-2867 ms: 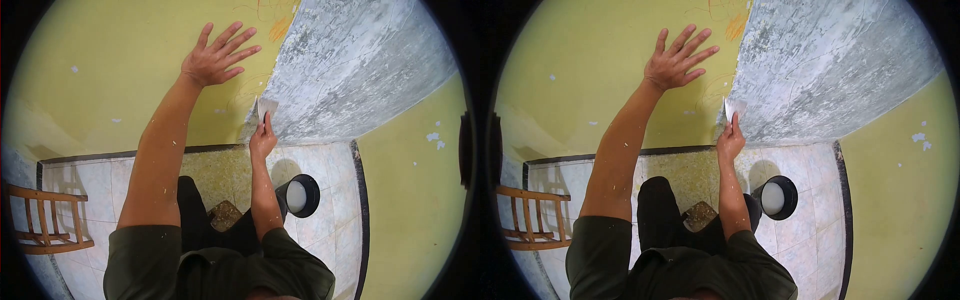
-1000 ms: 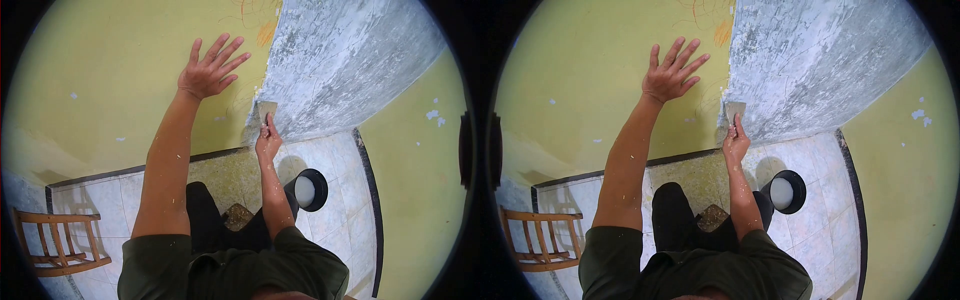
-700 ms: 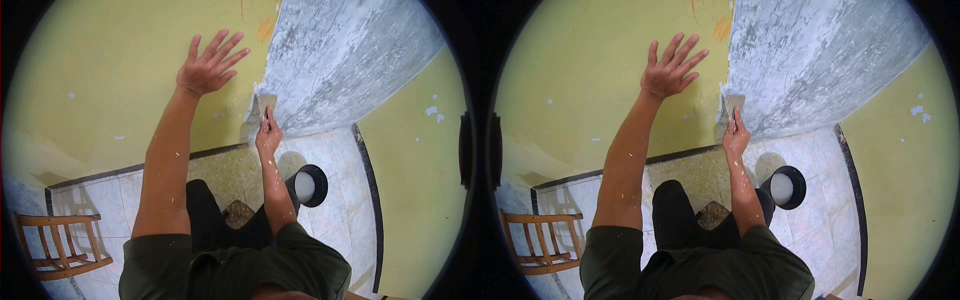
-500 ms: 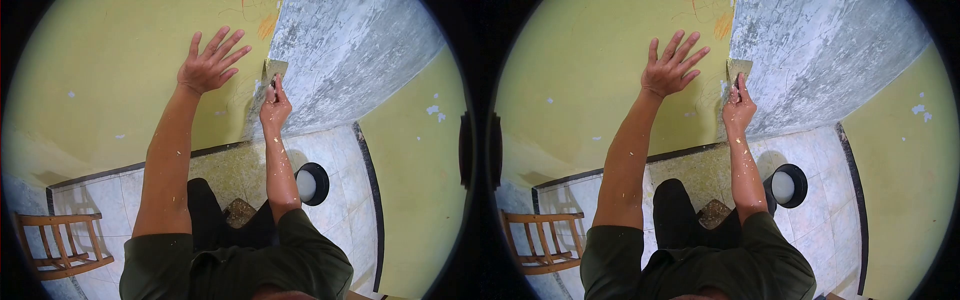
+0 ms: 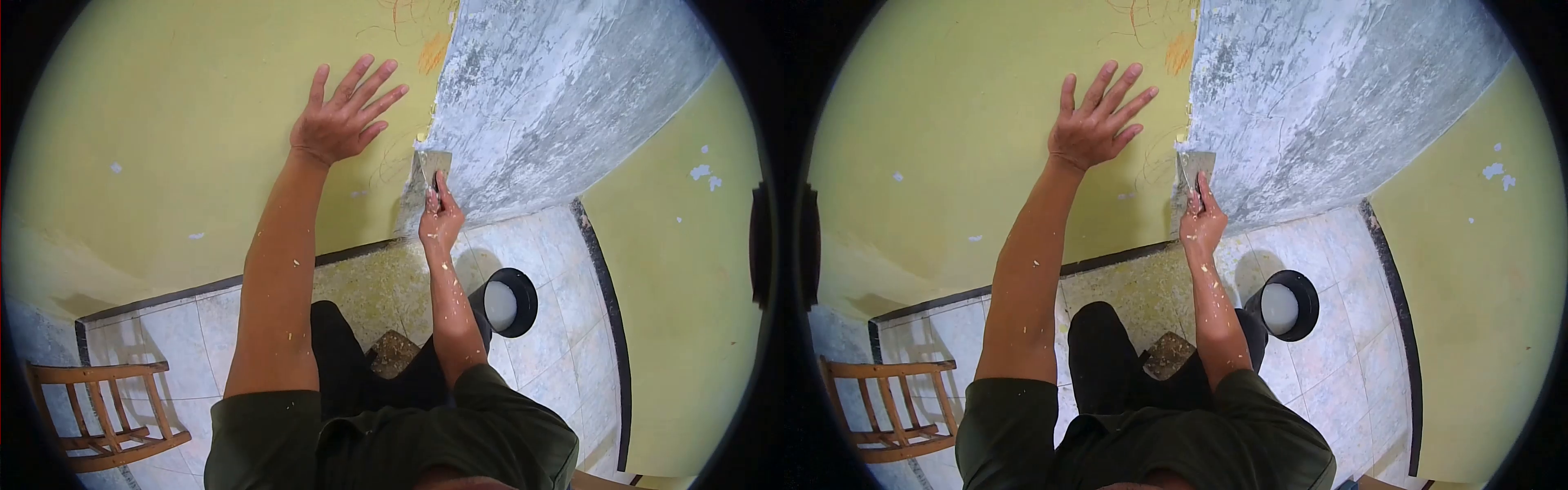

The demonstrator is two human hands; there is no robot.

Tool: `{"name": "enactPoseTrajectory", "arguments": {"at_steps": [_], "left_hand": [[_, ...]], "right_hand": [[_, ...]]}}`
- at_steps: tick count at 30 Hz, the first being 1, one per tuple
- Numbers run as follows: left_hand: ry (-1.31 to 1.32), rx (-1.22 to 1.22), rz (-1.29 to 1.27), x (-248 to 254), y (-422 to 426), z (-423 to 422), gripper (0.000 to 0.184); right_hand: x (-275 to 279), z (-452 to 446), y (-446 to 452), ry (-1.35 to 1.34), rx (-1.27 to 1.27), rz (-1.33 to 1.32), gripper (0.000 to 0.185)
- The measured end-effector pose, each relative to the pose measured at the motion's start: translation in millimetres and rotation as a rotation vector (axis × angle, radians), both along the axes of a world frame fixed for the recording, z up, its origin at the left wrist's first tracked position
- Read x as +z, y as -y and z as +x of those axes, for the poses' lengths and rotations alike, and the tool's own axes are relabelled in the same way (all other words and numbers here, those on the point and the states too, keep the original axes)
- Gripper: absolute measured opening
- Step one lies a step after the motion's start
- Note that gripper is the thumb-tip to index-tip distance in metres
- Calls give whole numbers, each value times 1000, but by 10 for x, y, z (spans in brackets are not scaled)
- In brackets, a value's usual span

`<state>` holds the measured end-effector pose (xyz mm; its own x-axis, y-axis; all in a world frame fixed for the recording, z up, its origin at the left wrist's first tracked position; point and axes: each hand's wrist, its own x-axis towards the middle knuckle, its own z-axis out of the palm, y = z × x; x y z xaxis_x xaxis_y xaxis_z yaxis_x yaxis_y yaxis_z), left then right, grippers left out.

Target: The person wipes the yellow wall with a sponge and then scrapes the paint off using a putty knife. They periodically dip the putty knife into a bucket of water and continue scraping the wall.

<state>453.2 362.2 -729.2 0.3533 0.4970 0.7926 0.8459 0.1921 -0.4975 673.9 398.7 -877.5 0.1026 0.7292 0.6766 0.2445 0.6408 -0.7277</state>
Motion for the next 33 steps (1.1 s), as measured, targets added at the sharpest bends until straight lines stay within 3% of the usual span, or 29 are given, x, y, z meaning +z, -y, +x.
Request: {"name": "enactPoseTrajectory", "arguments": {"at_steps": [3, 7, 9, 12, 15, 18, 19, 23, 26, 28, 30, 33], "left_hand": [[11, -9, -15, 30, 36, 15, 59], [10, -10, -36, 1, 66, 42, 60], [8, -7, -22, 25, 37, 6, 60], [0, -6, 1, 4, 20, -1, 60], [5, 11, -12, 11, 27, 14, 59], [16, 1, -24, 7, 19, 6, 59], [13, -1, -27, 11, 24, 7, 59], [9, 17, -20, 34, 18, 7, 58], [5, 7, -26, -8, 36, 25, 57], [12, 3, -28, 3, 32, 17, 57], [12, 18, -29, 23, 42, 28, 56], [18, 5, -28, 21, 29, 21, 56]], "right_hand": [[276, -50, 51, 54, 4, -269, 42], [111, 61, 134, -33, 76, -232, 41], [53, 40, 129, 130, -9, -231, 40], [259, -87, -5, -59, 76, -165, 39], [281, 22, 84, 5, 60, -238, 38], [-33, -3, 36, -31, 98, -146, 38], [277, -7, 101, 118, 48, -326, 38], [374, -71, 117, 14, 68, -312, 38], [183, -6, 60, 16, 43, -43, 40], [202, 5, 58, 142, -3, -80, 40], [279, -42, 6, 47, 51, -218, 41], [219, 32, 73, 50, 45, -217, 42]]}}
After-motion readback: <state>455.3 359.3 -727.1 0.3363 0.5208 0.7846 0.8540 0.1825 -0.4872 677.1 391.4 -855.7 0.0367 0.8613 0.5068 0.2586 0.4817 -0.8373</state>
